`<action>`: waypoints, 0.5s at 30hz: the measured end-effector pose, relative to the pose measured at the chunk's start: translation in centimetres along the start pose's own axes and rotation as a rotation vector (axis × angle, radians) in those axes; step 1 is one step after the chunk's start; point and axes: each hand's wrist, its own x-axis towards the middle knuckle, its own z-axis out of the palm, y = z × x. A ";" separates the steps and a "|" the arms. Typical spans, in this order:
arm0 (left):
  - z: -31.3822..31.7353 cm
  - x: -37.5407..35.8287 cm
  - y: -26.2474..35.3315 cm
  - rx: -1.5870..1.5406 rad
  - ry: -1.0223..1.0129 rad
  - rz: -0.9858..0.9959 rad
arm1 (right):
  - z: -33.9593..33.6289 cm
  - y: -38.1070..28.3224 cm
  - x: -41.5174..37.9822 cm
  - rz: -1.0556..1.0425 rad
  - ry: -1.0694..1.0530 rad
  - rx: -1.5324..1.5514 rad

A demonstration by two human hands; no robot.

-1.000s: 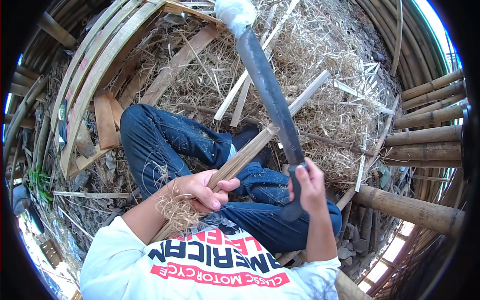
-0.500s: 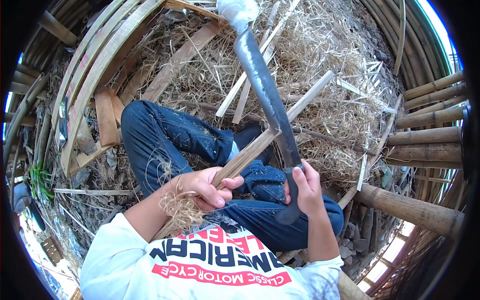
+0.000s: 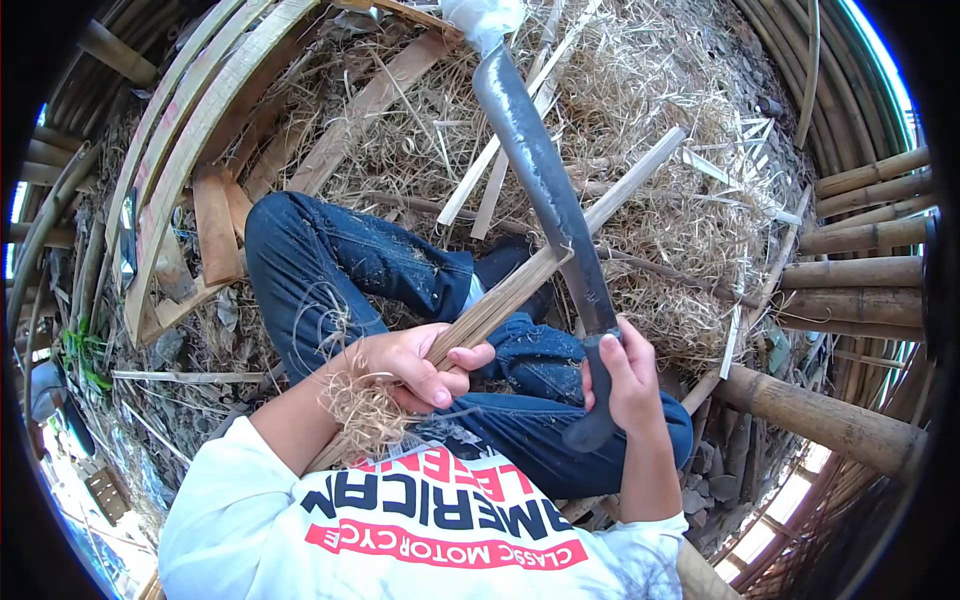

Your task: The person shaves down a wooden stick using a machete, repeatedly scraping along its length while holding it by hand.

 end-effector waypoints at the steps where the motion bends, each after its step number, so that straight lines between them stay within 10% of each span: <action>1: 0.1 0.1 0.0 0.022 0.003 0.018 | -0.4 -0.2 0.2 -0.004 0.019 0.002; 15: 0.8 -0.9 0.8 0.004 0.030 0.098 | -0.1 0.0 0.1 -0.042 0.059 0.071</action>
